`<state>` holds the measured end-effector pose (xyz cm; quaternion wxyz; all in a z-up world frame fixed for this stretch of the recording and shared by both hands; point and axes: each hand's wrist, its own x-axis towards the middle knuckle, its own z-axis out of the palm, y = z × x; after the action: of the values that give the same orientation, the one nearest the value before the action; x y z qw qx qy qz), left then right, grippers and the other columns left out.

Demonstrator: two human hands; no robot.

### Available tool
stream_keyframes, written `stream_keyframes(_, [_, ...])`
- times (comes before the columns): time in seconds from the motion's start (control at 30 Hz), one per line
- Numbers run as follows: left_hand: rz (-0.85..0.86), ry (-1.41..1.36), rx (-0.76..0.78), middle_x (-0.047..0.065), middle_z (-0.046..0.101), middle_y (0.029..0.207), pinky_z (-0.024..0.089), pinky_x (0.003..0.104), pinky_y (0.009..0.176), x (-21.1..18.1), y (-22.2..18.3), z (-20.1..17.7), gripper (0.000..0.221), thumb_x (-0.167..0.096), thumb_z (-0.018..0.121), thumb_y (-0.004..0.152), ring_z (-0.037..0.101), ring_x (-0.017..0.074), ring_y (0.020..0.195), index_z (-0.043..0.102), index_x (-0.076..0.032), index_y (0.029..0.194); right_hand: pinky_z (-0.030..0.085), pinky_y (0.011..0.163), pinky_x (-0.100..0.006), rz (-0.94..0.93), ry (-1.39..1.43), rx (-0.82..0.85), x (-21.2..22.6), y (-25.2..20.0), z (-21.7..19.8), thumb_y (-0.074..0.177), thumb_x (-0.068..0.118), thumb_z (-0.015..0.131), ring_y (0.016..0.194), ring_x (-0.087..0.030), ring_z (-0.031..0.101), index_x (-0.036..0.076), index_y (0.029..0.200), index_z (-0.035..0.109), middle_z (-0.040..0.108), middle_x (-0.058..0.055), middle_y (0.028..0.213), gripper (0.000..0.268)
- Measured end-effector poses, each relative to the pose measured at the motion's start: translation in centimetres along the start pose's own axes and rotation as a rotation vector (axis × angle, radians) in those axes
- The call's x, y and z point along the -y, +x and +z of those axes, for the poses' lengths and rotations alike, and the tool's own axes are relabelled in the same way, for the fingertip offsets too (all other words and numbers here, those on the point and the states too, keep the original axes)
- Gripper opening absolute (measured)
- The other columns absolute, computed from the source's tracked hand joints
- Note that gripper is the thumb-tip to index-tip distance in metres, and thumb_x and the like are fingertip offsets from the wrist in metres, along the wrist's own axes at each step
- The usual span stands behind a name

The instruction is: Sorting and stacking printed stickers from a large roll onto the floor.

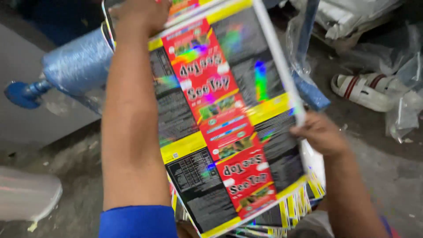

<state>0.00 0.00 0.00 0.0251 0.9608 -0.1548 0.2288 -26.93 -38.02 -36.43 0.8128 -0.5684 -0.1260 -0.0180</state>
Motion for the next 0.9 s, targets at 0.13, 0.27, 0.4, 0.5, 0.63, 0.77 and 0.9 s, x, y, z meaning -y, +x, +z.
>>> stream_keyframes(0.13, [0.106, 0.024, -0.115, 0.022, 0.051, 0.147, 0.018, 0.08, 0.11, -5.0, 1.4, 3.9, 0.073, -0.064, 0.059, 0.097, 0.043, 0.0434, 0.138, 0.051, -0.01, 0.146, 0.054, 0.085, -0.03, 0.17, -0.128, -0.089, -6.5, 5.0, 3.2, 0.096, 0.008, 0.066, 0.094, -0.012, 0.067, 0.002, 0.119, 0.07, 0.075, -0.004, 0.105, 0.024])
stream_keyframes(0.27, [0.106, 0.023, -0.192, 0.016, 0.021, 0.166, 0.01, 0.086, 0.107, -10.7, 0.7, 5.8, 0.108, -0.075, 0.066, 0.084, 0.015, 0.0377, 0.154, 0.026, -0.007, 0.158, 0.056, 0.081, -0.032, 0.158, -0.072, -0.219, -12.3, 9.5, 3.1, 0.099, 0.01, 0.063, 0.087, -0.013, 0.068, 0.0, 0.115, 0.073, 0.077, -0.005, 0.102, 0.022])
stream_keyframes(0.4, [0.043, 0.052, -0.22, 0.018, 0.009, 0.171, 0.005, 0.088, 0.113, -11.9, 0.6, 6.9, 0.126, -0.085, 0.068, 0.084, 0.002, 0.0377, 0.159, 0.015, -0.002, 0.163, 0.056, 0.078, -0.033, 0.147, -0.035, -0.192, -14.0, 11.5, 4.0, 0.099, 0.011, 0.063, 0.082, -0.013, 0.068, 0.0, 0.113, 0.073, 0.076, -0.005, 0.097, 0.02])
stream_keyframes(0.5, [-0.007, 0.037, -0.205, 0.017, 0.009, 0.171, 0.003, 0.089, 0.112, -12.2, 0.3, 6.8, 0.128, -0.082, 0.07, 0.079, 0.003, 0.0359, 0.159, 0.012, -0.005, 0.163, 0.056, 0.077, -0.031, 0.18, -0.053, -0.203, -13.9, 12.2, 5.1, 0.099, 0.011, 0.062, 0.083, -0.011, 0.067, 0.002, 0.112, 0.073, 0.076, -0.003, 0.097, 0.019])
stream_keyframes(0.63, [-0.008, 0.077, -0.231, 0.019, 0.008, 0.171, 0.005, 0.09, 0.111, -12.3, 0.2, 6.8, 0.131, -0.085, 0.07, 0.08, 0.003, 0.0376, 0.159, 0.012, -0.003, 0.163, 0.055, 0.077, -0.031, 0.17, -0.034, -0.234, -16.3, 13.7, 5.7, 0.099, 0.012, 0.064, 0.082, -0.011, 0.067, 0.002, 0.108, 0.073, 0.076, -0.003, 0.095, 0.016])
stream_keyframes(0.77, [-0.025, 0.099, -0.242, 0.017, 0.009, 0.171, 0.008, 0.091, 0.112, -12.7, -0.1, 7.1, 0.132, -0.085, 0.07, 0.078, 0.006, 0.0365, 0.16, 0.014, -0.002, 0.164, 0.047, 0.074, -0.038, 0.141, -0.25, -0.291, -33.1, 14.5, 2.9, 0.106, 0.014, 0.075, 0.083, -0.017, 0.052, -0.011, 0.093, 0.059, 0.059, -0.006, 0.086, 0.033])
stream_keyframes(0.9, [-0.042, 0.092, -0.243, 0.018, 0.013, 0.169, 0.009, 0.091, 0.11, -12.2, 0.4, 6.7, 0.131, -0.086, 0.07, 0.074, 0.009, 0.037, 0.158, 0.02, -0.002, 0.161, 0.052, 0.084, -0.03, 0.258, -0.1, -0.231, -24.1, 6.8, 6.5, 0.09, 0.011, 0.075, 0.091, -0.01, 0.064, 0.004, 0.113, 0.068, 0.071, 0.004, 0.097, 0.024])
